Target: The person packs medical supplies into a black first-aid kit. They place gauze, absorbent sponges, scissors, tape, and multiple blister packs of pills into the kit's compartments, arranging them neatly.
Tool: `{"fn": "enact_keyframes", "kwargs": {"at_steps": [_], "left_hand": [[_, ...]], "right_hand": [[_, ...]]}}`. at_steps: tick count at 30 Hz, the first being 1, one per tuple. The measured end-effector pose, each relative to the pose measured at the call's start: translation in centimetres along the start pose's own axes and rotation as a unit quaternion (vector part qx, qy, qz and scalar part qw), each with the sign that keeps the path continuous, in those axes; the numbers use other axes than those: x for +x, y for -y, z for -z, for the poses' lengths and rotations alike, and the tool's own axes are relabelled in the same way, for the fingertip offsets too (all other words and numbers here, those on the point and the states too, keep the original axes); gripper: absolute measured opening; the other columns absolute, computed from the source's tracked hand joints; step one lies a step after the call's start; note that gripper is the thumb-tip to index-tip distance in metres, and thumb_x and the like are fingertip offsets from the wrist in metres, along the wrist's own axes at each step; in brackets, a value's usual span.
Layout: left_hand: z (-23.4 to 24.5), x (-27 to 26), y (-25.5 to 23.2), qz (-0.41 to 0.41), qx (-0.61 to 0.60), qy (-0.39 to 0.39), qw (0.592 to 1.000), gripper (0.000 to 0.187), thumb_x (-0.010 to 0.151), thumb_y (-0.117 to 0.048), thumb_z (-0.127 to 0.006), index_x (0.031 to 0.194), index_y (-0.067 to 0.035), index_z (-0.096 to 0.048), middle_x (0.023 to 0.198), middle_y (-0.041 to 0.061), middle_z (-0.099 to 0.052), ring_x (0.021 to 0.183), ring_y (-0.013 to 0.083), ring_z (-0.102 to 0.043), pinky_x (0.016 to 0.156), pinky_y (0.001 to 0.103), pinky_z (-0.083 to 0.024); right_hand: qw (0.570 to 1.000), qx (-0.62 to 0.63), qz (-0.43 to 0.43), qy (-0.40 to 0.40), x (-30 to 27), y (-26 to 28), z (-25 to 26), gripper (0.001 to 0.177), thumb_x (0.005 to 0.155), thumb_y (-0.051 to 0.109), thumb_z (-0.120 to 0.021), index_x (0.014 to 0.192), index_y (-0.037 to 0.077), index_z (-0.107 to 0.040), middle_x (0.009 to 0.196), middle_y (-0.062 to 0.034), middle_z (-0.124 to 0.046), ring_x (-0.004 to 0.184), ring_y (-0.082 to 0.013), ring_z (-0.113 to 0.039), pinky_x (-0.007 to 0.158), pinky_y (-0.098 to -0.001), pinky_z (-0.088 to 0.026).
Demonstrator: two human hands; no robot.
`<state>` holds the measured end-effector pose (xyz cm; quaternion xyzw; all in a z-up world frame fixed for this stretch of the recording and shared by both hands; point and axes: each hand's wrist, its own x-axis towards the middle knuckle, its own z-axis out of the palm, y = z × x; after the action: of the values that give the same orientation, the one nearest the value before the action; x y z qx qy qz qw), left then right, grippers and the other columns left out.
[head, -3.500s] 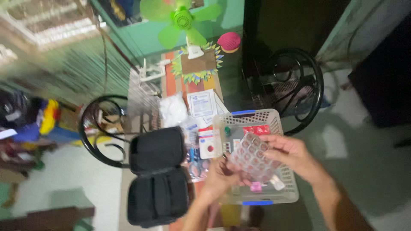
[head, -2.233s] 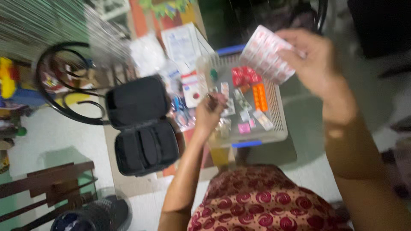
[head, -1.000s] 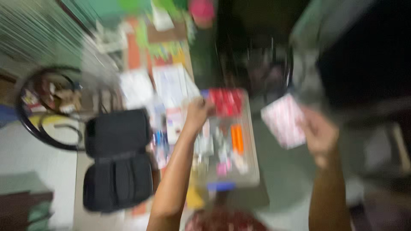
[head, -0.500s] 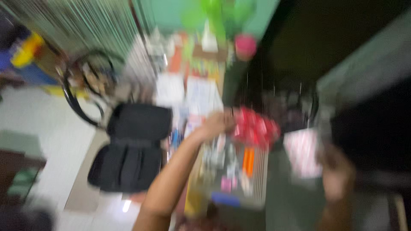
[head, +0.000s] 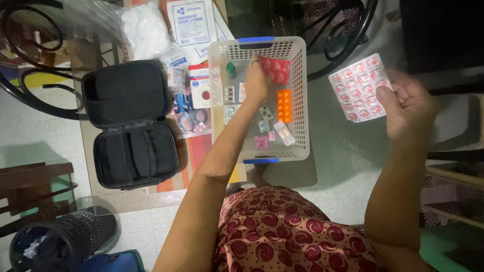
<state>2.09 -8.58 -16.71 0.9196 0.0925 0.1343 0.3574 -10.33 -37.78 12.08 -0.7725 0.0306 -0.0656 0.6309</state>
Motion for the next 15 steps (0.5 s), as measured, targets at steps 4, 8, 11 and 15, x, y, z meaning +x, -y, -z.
{"fn": "enact_keyframes", "kwargs": {"at_steps": [4, 8, 11, 15], "left_hand": [[1.9, -4.0, -4.2, -0.103, 0.226, 0.058, 0.967, 0.029, 0.091, -0.007, -0.067, 0.120, -0.005, -0.061, 0.134, 0.018, -0.057, 0.124, 0.0378, -0.056, 0.095, 0.051, -0.049], [1.0, -8.9, -7.6, -0.133, 0.255, 0.146, 0.947, 0.034, 0.084, -0.014, -0.070, 0.116, -0.006, -0.064, 0.112, 0.013, -0.059, 0.109, 0.0330, -0.063, 0.107, 0.060, -0.044], [0.1, -9.4, -8.8, -0.060, 0.186, 0.182, 0.964, 0.047, 0.081, -0.012, -0.068, 0.126, -0.003, -0.062, 0.123, 0.020, -0.056, 0.111, 0.0424, -0.063, 0.091, 0.050, -0.048], [0.5, -8.3, -9.3, -0.091, 0.255, 0.215, 0.938, 0.041, 0.079, -0.018, -0.070, 0.117, -0.008, -0.064, 0.123, 0.018, -0.055, 0.103, 0.0392, -0.065, 0.108, 0.066, -0.034]], "right_hand": [[0.999, -0.001, 0.046, 0.024, -0.7, 0.0, 0.2, 0.026, 0.108, -0.005, -0.061, 0.133, -0.013, -0.061, 0.113, -0.0233, -0.073, 0.098, -0.0178, -0.073, 0.092, -0.0291, -0.059], [0.998, 0.007, 0.049, 0.045, -0.4, -0.2, 0.0, 0.025, 0.109, -0.005, -0.060, 0.132, -0.014, -0.061, 0.115, -0.0241, -0.072, 0.100, -0.0174, -0.073, 0.094, -0.0285, -0.059], [0.996, 0.047, 0.040, 0.058, 0.0, -0.4, -0.3, 0.028, 0.108, -0.004, -0.060, 0.134, -0.014, -0.060, 0.119, -0.0238, -0.072, 0.104, -0.0173, -0.072, 0.095, -0.0281, -0.058], [0.997, -0.032, 0.059, 0.039, 0.3, -0.1, -0.8, 0.027, 0.108, -0.003, -0.062, 0.133, -0.014, -0.061, 0.118, -0.0250, -0.072, 0.103, -0.0195, -0.073, 0.091, -0.0292, -0.059]]}}
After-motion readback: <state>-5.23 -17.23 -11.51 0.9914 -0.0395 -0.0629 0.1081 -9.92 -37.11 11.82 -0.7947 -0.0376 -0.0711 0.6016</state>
